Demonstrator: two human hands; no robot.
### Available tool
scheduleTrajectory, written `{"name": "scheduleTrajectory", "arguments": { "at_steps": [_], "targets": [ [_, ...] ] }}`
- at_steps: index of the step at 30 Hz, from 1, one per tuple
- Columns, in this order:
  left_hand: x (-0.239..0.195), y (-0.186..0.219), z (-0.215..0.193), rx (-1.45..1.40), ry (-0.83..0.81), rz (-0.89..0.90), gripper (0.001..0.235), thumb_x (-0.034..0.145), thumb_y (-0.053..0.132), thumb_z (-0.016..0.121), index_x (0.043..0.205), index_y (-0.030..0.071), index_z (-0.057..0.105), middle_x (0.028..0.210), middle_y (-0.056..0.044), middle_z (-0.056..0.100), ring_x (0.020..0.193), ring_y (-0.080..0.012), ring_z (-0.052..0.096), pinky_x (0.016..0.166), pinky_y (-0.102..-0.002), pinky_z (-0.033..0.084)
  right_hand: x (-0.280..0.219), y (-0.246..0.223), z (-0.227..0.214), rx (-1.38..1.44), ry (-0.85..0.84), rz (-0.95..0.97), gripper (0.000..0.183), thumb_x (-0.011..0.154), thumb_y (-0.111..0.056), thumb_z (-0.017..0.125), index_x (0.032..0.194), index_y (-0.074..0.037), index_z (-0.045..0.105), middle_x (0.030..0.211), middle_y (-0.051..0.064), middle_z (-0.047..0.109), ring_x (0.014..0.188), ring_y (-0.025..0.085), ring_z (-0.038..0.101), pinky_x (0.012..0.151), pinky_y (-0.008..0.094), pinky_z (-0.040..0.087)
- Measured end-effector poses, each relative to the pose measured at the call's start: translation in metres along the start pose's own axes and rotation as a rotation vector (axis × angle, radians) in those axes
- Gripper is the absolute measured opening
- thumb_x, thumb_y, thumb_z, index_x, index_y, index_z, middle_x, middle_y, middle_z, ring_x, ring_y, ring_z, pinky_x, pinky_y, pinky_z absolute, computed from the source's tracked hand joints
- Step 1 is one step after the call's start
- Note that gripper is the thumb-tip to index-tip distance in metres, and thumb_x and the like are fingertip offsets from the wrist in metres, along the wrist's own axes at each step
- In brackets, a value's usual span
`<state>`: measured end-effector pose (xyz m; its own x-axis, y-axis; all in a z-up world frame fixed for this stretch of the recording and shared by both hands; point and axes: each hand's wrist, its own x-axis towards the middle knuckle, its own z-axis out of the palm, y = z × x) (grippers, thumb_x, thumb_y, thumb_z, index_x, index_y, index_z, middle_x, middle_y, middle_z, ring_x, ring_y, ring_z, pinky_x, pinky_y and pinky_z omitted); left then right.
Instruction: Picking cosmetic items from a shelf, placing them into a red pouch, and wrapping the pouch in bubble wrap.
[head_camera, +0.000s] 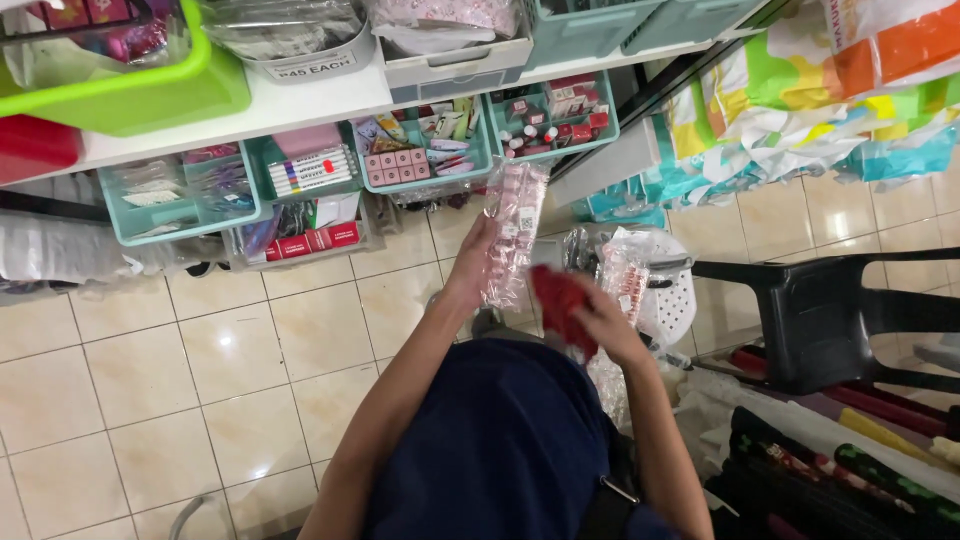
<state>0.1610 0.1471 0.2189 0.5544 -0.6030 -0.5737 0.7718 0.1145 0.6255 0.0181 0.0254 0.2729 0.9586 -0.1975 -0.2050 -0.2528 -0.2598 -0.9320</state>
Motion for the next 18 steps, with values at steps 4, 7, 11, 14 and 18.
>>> {"name": "scheduleTrajectory", "arguments": {
  "at_steps": [4,7,11,14,18],
  "targets": [
    [0.042,-0.048,-0.027,-0.07,0.003,0.137,0.038,0.102,0.025,0.048,0.139,0.023,0.044,0.099,0.003,0.05,0.086,-0.0091,0.056,0.065,-0.019,0.047,0.012,0.023,-0.012,0.357,0.326,0.261,0.047,0.095,0.003,0.037,0.138,-0.013,0.049,0.131,0.022,0.051,0.124,0.035,0.048,0.105,0.048,0.035],
    [0.033,-0.045,-0.012,-0.079,-0.003,0.199,0.042,0.101,0.017,0.049,0.142,0.021,0.039,0.088,0.008,0.048,0.08,-0.0016,0.049,0.069,-0.016,0.044,0.013,0.007,0.01,0.565,0.378,0.497,0.048,0.088,-0.007,0.05,0.135,-0.015,0.051,0.127,0.02,0.052,0.118,0.034,0.048,0.105,0.047,0.036],
    [0.02,-0.022,0.0,0.069,-0.071,0.178,0.052,0.102,0.017,0.046,0.15,0.02,0.027,0.083,0.001,0.046,0.074,-0.0109,0.047,0.064,-0.021,0.046,0.019,0.03,0.016,0.686,0.307,0.646,0.072,0.083,-0.036,0.061,0.148,-0.02,0.034,0.147,0.022,0.036,0.13,0.041,0.042,0.102,0.053,0.039],
    [0.015,-0.026,0.008,0.242,-0.102,0.472,0.081,0.099,0.014,0.055,0.154,0.029,-0.003,0.126,-0.019,0.04,0.088,-0.0161,0.05,0.082,-0.035,0.047,0.024,0.038,0.023,0.312,0.137,0.262,0.061,0.081,-0.031,0.076,0.135,-0.015,0.052,0.113,0.018,0.061,0.114,0.032,0.058,0.095,0.048,0.046],
    [0.03,-0.045,0.012,0.199,-0.171,0.267,0.064,0.1,0.047,0.045,0.151,0.015,0.023,0.138,-0.018,0.024,0.126,-0.0335,0.035,0.109,-0.053,0.029,0.034,0.035,0.048,-0.216,0.313,-0.132,0.053,0.088,-0.013,0.066,0.136,-0.005,0.046,0.122,0.025,0.052,0.121,0.047,0.046,0.099,0.055,0.039]
  ]
}}
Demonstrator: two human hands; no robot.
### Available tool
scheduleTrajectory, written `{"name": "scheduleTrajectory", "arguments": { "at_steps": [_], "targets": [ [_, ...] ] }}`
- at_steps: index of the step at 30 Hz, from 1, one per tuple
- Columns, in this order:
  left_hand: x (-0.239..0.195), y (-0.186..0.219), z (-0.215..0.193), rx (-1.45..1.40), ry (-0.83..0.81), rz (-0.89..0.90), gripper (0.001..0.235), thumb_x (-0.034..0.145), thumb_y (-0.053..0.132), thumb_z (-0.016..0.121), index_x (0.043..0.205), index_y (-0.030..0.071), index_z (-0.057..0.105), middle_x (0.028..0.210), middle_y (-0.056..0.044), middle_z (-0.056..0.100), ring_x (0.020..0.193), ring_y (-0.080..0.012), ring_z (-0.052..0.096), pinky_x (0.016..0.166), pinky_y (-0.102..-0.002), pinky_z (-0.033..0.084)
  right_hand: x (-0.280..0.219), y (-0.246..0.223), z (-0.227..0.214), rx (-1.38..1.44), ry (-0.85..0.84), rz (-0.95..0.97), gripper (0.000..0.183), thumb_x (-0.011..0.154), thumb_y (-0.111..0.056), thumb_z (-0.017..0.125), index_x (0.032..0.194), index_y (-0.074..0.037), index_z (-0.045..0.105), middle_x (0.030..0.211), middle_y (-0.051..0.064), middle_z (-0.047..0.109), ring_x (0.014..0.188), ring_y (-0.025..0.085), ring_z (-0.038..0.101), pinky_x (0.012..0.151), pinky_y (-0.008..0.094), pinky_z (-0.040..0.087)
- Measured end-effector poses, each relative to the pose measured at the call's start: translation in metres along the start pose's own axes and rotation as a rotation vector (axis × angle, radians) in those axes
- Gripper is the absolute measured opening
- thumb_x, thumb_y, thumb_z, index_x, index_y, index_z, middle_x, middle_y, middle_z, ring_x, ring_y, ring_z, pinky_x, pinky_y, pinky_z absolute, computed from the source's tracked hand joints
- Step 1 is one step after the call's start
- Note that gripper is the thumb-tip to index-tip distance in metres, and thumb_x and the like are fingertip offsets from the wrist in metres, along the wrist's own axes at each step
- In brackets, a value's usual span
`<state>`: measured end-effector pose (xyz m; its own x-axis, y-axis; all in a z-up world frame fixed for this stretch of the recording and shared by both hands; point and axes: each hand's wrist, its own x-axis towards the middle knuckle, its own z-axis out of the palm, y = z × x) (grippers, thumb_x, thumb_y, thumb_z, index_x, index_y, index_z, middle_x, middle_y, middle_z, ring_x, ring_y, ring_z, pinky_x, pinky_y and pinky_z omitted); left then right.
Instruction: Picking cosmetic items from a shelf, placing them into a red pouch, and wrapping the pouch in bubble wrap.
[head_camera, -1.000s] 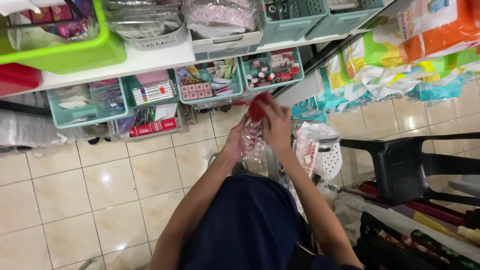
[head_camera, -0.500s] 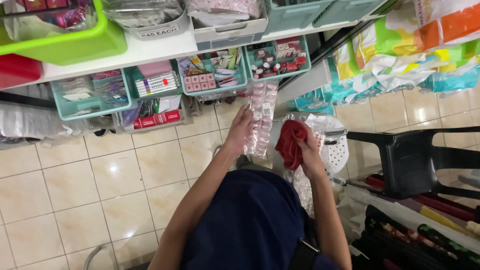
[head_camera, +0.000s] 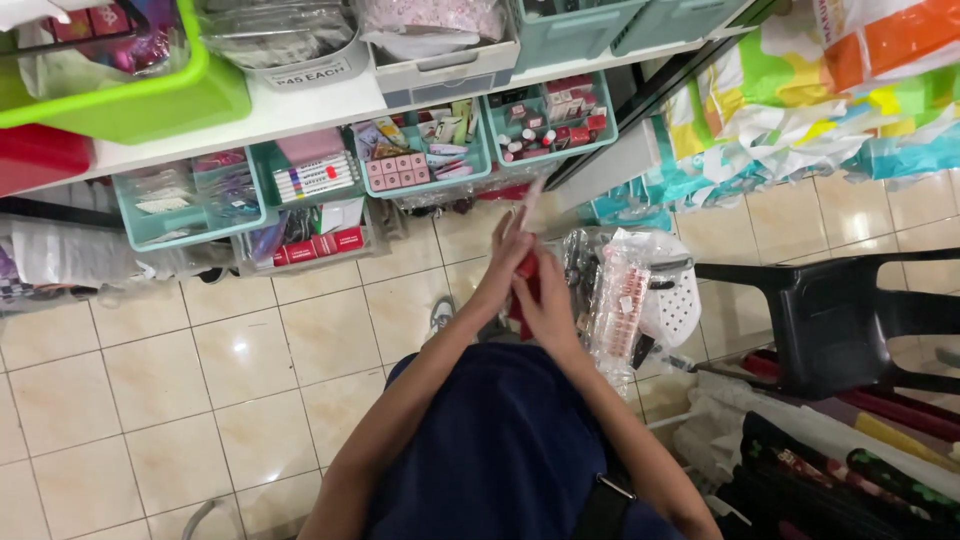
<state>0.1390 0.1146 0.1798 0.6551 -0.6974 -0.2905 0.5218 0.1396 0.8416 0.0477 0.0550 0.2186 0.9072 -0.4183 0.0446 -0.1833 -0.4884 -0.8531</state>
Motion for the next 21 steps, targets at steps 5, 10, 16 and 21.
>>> {"name": "scheduleTrajectory", "arguments": {
  "at_steps": [5,10,16,21],
  "targets": [
    [0.003,-0.003,-0.022,-0.776,0.178,-0.24,0.042,0.093,0.043,0.062,0.128,0.021,0.056,0.134,-0.005,0.055,0.129,-0.0228,0.05,0.105,-0.049,0.034,-0.027,-0.014,0.003,-0.103,-0.048,-0.169,0.062,0.084,0.005,0.058,0.143,-0.009,0.045,0.133,0.015,0.053,0.116,0.038,0.051,0.096,0.046,0.043],
    [-0.029,0.076,0.014,-0.847,0.186,-0.462,0.047,0.081,0.05,0.072,0.101,0.008,0.067,0.086,-0.009,0.068,0.069,-0.0173,0.067,0.062,-0.029,0.057,0.009,0.017,-0.003,-0.379,-0.01,-0.545,0.061,0.071,0.001,0.058,0.129,-0.018,0.061,0.122,0.005,0.065,0.103,0.025,0.059,0.089,0.035,0.042],
    [0.0,-0.023,-0.026,-0.767,0.028,-0.598,0.056,0.08,0.064,0.064,0.074,0.008,0.061,0.056,0.002,0.054,0.039,-0.0049,0.051,0.031,-0.012,0.043,0.078,0.025,-0.004,-0.355,0.162,-0.231,0.05,0.085,0.011,0.056,0.127,-0.015,0.062,0.128,0.014,0.059,0.1,0.035,0.053,0.086,0.041,0.044],
    [-0.027,0.09,0.008,-0.892,0.214,-0.471,0.055,0.08,0.065,0.06,0.059,0.019,0.04,0.05,0.004,0.045,0.035,-0.0059,0.044,0.03,-0.014,0.04,0.022,0.003,0.025,-0.223,-0.038,-0.283,0.062,0.077,0.01,0.057,0.128,-0.027,0.06,0.13,0.011,0.059,0.099,0.034,0.058,0.087,0.04,0.04]
  ]
}}
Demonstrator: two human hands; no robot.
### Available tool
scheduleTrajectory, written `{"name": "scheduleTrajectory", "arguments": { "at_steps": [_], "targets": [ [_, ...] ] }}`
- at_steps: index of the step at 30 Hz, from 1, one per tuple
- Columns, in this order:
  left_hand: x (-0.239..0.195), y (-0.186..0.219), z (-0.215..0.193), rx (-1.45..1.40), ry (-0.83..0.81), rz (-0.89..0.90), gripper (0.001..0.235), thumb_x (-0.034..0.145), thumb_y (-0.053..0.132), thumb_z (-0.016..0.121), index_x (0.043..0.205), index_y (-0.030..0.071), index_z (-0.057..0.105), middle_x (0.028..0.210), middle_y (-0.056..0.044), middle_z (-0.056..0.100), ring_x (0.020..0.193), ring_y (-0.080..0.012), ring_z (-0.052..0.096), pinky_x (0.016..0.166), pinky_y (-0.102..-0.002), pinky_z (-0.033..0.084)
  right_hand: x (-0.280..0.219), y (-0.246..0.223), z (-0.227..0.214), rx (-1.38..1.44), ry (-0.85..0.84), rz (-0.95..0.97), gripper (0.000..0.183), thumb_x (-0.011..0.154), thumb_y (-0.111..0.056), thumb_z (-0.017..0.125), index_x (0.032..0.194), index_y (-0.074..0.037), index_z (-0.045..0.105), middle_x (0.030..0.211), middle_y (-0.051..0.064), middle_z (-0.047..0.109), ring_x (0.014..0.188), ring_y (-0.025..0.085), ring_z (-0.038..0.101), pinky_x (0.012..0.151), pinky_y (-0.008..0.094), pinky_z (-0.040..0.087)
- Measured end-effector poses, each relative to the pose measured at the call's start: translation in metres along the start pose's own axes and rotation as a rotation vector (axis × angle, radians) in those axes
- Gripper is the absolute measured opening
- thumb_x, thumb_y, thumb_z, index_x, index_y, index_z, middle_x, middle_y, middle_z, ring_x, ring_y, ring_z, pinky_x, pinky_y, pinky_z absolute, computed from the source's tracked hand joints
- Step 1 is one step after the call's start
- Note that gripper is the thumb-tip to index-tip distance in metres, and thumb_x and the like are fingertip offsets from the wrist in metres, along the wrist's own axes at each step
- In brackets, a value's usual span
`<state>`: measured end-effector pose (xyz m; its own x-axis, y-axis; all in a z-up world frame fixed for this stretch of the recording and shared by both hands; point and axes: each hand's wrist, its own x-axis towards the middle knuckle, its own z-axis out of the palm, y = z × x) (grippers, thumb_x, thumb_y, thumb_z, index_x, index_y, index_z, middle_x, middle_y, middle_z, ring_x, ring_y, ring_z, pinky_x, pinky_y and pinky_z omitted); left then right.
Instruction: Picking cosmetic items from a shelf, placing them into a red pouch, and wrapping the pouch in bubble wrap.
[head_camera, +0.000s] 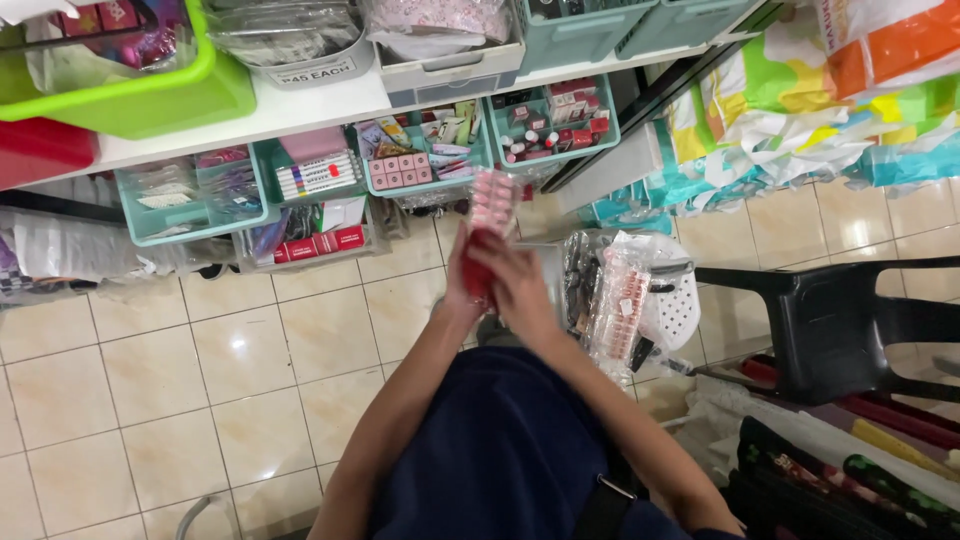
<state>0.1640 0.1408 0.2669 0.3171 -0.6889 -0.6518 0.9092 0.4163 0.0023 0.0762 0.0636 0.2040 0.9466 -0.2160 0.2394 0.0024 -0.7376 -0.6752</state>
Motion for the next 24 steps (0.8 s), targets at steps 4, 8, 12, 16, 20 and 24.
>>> {"name": "scheduleTrajectory", "arguments": {
  "at_steps": [4,8,12,16,20,24],
  "targets": [
    [0.043,-0.002,-0.071,-0.078,-0.144,0.184,0.052,0.09,0.053,0.058,0.126,0.015,0.051,0.137,-0.008,0.053,0.133,-0.0326,0.045,0.114,-0.051,0.026,-0.036,-0.034,-0.014,0.123,-0.174,0.002,0.068,0.075,0.011,0.05,0.124,-0.034,0.064,0.13,0.0,0.059,0.098,0.026,0.053,0.084,0.031,0.047],
    [0.069,-0.014,-0.094,-0.001,-0.195,-0.018,0.079,0.089,0.06,0.059,0.148,0.017,0.029,0.149,-0.011,0.04,0.138,-0.0335,0.035,0.115,-0.048,0.025,-0.021,0.002,-0.017,-0.07,-0.14,-0.056,0.067,0.07,0.006,0.055,0.122,-0.035,0.064,0.126,-0.001,0.062,0.101,0.031,0.054,0.086,0.039,0.048],
    [0.046,-0.023,-0.065,0.11,-0.031,-0.077,0.046,0.084,0.057,0.063,0.076,0.013,0.054,0.065,0.003,0.051,0.042,-0.0059,0.046,0.031,-0.012,0.034,0.017,0.035,-0.021,-0.179,0.06,-0.009,0.054,0.079,0.007,0.053,0.118,-0.029,0.067,0.121,0.004,0.064,0.102,0.032,0.058,0.089,0.041,0.045],
    [0.021,-0.022,-0.027,0.394,-0.016,-0.034,0.056,0.088,0.065,0.049,0.074,0.011,0.053,0.058,0.004,0.049,0.04,-0.0014,0.044,0.029,-0.006,0.034,0.038,0.049,-0.03,-0.207,0.159,0.058,0.051,0.082,0.011,0.052,0.121,-0.018,0.064,0.125,0.011,0.061,0.104,0.035,0.059,0.09,0.041,0.044],
    [0.049,-0.021,-0.048,0.408,0.176,0.004,0.056,0.09,0.062,0.049,0.073,0.009,0.057,0.059,-0.004,0.059,0.043,-0.011,0.055,0.032,-0.015,0.044,0.008,0.051,-0.003,-0.152,0.09,0.043,0.051,0.08,0.01,0.055,0.121,-0.018,0.064,0.126,0.017,0.06,0.106,0.04,0.058,0.089,0.045,0.043],
    [0.014,-0.013,-0.012,0.026,0.133,0.02,0.048,0.08,0.055,0.069,0.069,0.013,0.05,0.062,0.002,0.054,0.046,-0.0082,0.052,0.045,-0.018,0.053,-0.03,0.018,-0.016,0.1,-0.134,0.043,0.059,0.076,0.009,0.055,0.124,-0.025,0.062,0.129,0.008,0.061,0.115,0.033,0.057,0.092,0.041,0.041]
  ]
}}
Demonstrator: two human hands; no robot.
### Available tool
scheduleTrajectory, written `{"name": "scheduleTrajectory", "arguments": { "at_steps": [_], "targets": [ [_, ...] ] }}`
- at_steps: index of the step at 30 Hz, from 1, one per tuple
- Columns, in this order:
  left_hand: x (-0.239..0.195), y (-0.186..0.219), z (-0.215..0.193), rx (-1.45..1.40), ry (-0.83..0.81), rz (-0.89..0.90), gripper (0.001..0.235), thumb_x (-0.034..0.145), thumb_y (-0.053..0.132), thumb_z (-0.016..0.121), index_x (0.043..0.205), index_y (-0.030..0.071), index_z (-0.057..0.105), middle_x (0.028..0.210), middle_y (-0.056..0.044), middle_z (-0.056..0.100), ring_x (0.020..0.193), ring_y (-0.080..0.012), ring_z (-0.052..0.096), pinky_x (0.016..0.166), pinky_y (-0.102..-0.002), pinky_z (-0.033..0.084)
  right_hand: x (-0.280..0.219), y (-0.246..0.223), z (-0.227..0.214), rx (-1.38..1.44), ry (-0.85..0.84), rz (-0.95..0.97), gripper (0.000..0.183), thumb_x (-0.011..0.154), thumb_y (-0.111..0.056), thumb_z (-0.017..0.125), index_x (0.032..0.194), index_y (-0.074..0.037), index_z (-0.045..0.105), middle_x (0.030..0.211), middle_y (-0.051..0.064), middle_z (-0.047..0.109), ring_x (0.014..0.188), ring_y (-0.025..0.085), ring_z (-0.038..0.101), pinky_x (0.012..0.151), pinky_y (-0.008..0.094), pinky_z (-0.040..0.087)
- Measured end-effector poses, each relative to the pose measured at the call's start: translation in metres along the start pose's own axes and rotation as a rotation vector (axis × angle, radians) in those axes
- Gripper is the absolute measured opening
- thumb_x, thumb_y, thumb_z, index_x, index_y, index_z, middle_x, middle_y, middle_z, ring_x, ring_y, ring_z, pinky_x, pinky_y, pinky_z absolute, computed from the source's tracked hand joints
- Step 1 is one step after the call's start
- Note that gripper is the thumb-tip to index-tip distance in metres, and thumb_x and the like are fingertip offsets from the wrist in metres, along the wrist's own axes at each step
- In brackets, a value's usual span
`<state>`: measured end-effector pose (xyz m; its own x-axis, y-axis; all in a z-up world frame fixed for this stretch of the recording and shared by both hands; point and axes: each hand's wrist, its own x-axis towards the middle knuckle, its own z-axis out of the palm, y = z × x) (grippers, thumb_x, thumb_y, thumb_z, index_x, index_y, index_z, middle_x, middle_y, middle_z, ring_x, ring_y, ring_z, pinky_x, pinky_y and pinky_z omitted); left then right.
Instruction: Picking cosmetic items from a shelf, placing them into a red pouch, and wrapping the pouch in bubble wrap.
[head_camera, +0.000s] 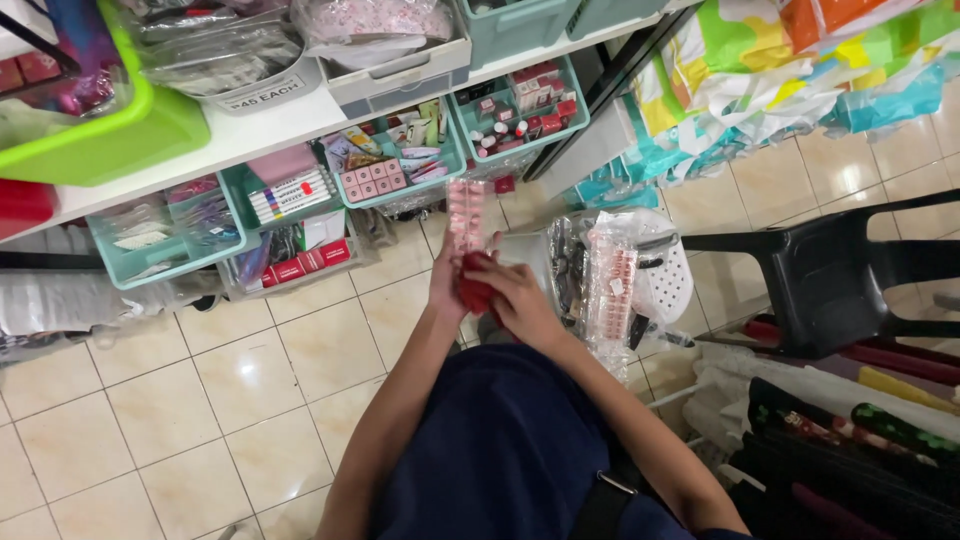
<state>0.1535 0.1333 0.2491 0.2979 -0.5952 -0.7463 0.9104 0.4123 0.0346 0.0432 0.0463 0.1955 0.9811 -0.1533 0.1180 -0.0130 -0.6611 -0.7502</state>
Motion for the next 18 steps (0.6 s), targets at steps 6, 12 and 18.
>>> {"name": "scheduleTrajectory", "arguments": {
  "at_steps": [6,12,18],
  "targets": [
    [0.097,0.008,-0.089,-0.042,-0.231,-0.143,0.055,0.091,0.052,0.056,0.125,0.009,0.056,0.136,-0.013,0.053,0.117,-0.0315,0.057,0.084,-0.033,0.054,-0.061,0.066,-0.019,0.227,-0.008,0.127,0.054,0.069,0.017,0.056,0.116,-0.008,0.066,0.11,0.021,0.067,0.104,0.043,0.062,0.091,0.051,0.046],
    [0.081,-0.011,-0.076,0.061,-0.263,-0.145,0.061,0.095,0.052,0.049,0.139,0.011,0.043,0.139,-0.014,0.05,0.129,-0.031,0.049,0.106,-0.041,0.043,-0.125,0.139,-0.031,-0.29,0.401,0.477,0.049,0.075,0.004,0.066,0.12,-0.015,0.065,0.12,0.017,0.052,0.086,0.041,0.065,0.081,0.047,0.054],
    [0.077,-0.016,-0.071,0.044,-0.262,-0.158,0.053,0.092,0.047,0.059,0.135,0.017,0.052,0.135,-0.014,0.054,0.123,-0.0363,0.053,0.099,-0.048,0.048,-0.154,0.16,-0.015,-0.488,0.158,0.881,0.064,0.081,-0.036,0.071,0.139,-0.031,0.043,0.129,0.017,0.034,0.116,0.047,0.039,0.093,0.057,0.036]
  ]
}}
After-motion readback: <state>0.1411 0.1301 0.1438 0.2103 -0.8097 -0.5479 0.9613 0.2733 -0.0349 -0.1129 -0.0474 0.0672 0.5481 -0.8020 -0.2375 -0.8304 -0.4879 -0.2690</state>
